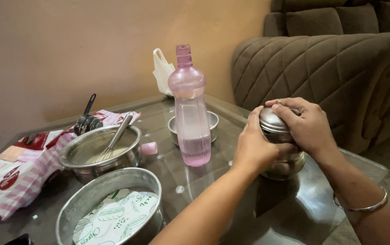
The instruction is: Preparing a small baking pan by lining it with parchment paper and greasing the interior with oil or ghee.
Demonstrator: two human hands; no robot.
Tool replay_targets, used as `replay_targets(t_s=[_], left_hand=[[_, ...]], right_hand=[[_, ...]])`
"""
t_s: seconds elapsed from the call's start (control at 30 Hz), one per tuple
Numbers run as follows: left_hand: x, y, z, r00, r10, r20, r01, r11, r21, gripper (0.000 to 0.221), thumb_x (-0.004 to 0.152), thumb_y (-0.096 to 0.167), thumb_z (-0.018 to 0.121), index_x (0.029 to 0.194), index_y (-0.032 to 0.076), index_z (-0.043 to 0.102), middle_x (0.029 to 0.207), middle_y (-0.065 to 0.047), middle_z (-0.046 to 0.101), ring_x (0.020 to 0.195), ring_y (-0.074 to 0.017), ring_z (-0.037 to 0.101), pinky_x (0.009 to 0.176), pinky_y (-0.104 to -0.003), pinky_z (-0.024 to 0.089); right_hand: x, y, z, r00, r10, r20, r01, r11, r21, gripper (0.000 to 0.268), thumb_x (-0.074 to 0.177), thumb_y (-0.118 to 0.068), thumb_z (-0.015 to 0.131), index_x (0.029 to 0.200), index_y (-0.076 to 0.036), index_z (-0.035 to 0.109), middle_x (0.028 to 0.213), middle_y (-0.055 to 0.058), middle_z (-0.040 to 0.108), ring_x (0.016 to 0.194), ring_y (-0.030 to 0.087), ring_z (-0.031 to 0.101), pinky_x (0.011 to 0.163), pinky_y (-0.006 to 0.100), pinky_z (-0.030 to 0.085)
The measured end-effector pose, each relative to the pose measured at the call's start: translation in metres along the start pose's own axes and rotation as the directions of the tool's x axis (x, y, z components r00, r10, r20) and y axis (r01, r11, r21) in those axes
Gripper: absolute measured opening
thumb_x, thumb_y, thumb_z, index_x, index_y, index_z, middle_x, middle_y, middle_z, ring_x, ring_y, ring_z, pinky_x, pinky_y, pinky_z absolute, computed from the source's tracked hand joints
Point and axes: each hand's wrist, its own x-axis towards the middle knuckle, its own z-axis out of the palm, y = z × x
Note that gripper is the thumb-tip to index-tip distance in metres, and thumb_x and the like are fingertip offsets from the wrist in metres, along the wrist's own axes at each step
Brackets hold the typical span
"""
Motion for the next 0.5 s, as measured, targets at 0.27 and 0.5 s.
replay_targets(t_s=[0.27, 0.5], left_hand=[[-0.016, 0.029, -0.018, 0.977, 0.179, -0.118, -0.179, 0.984, 0.011, 0.109, 0.052, 0.036, 0.088, 0.150, 0.012, 0.046, 0.134, -0.018, 0.065, 0.122, -0.0351, 0.066, 0.099, -0.044, 0.053], [-0.057, 0.097, -0.080, 0.964, 0.198, -0.180, -0.168, 0.971, 0.171, 0.112, 0.053, 0.040, 0.085, 0.151, 0.007, 0.043, 0.127, -0.019, 0.065, 0.112, -0.0352, 0.068, 0.092, -0.043, 0.055]], right_hand=[[-0.003, -0.034, -0.008, 0.998, -0.056, -0.012, 0.057, 0.991, 0.118, 0.023, 0.096, -0.019, 0.064, 0.108, -0.007, 0.079, 0.094, 0.006, 0.077, 0.086, 0.013, 0.068, 0.079, 0.027, 0.053], [-0.005, -0.126, -0.018, 0.992, -0.009, 0.124, -0.040, 0.922, 0.385, 0.030, 0.102, -0.018, 0.054, 0.106, 0.002, 0.077, 0.094, 0.009, 0.076, 0.080, 0.013, 0.069, 0.074, 0.026, 0.056]])
